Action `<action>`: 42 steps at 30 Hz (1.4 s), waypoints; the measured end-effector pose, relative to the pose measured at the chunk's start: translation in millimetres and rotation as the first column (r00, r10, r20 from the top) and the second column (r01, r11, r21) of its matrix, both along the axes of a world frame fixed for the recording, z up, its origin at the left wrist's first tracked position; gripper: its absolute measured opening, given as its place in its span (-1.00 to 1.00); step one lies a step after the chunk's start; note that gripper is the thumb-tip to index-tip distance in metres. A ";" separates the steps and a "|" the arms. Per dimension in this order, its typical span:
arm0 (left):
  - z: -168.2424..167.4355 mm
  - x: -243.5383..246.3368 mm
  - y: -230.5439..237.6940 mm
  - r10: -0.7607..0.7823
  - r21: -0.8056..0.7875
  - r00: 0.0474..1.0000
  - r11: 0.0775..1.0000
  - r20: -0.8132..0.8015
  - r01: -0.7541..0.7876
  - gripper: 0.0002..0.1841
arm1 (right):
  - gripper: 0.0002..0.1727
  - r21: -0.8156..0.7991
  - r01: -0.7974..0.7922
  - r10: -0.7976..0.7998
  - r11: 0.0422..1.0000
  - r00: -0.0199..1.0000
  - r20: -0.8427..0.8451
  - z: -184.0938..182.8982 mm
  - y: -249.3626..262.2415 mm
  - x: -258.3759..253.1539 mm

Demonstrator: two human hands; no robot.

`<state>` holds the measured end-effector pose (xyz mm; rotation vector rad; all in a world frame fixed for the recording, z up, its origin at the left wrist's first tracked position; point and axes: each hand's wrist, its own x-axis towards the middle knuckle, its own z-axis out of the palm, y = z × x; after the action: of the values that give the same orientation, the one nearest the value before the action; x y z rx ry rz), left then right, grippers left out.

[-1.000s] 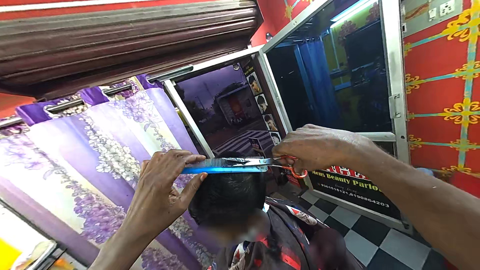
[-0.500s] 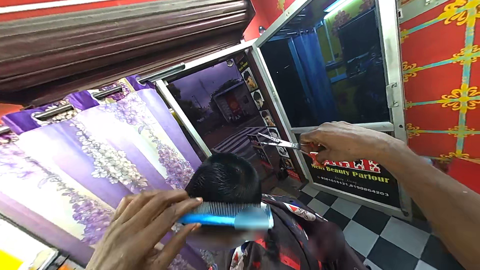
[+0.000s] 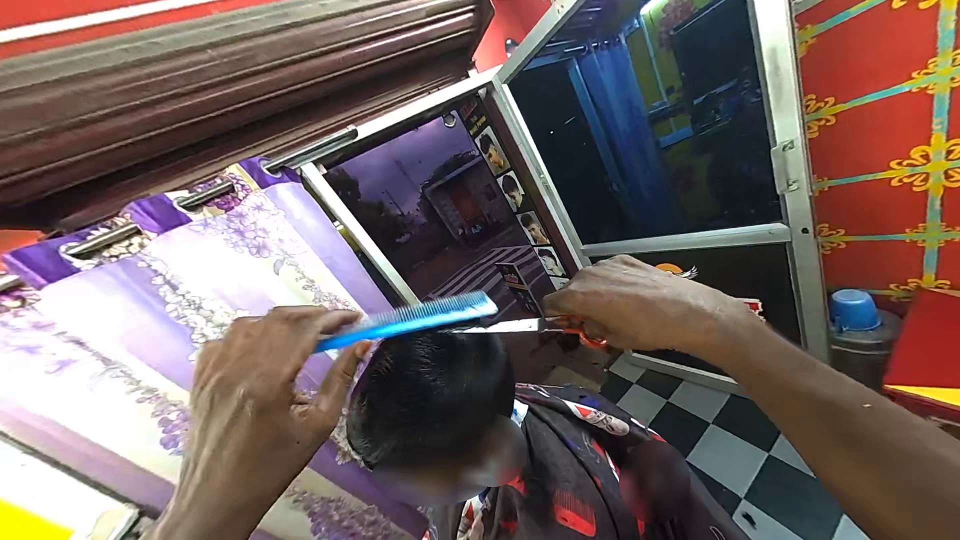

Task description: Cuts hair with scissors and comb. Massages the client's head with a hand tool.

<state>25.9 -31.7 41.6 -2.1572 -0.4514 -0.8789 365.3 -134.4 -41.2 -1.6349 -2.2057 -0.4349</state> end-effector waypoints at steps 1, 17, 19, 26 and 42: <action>1.4 -5.5 1.5 0.049 -0.030 0.998 0.998 0.047 -0.048 -0.48 | -0.76 -0.001 0.025 -0.025 1.000 0.999 -0.040 -5.2 -2.0 6.3; 14.1 -0.7 49.0 -0.073 -0.454 0.997 0.890 -0.030 0.052 -0.65 | -0.74 -0.300 -0.218 0.197 0.929 0.975 -0.098 50.3 60.0 52.2; 15.0 1.6 56.2 -0.072 -0.472 0.997 0.880 -0.031 0.048 -0.67 | -0.67 -0.381 -0.289 0.271 0.878 0.957 -0.101 64.6 72.0 50.0; 13.3 5.7 69.6 -0.048 -0.507 0.999 0.862 -0.022 0.031 -0.65 | -0.56 -0.590 -0.294 0.305 0.752 0.949 -0.084 98.2 85.8 32.6; 12.5 3.4 65.1 -0.038 -0.444 0.999 0.895 -0.004 0.032 -0.60 | -0.80 -0.541 -0.337 0.395 0.771 0.919 -0.011 98.2 104.8 17.7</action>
<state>29.3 33.4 54.1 -2.5924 -0.6615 -0.8404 383.0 -29.7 57.0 -1.3631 -2.8239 0.2412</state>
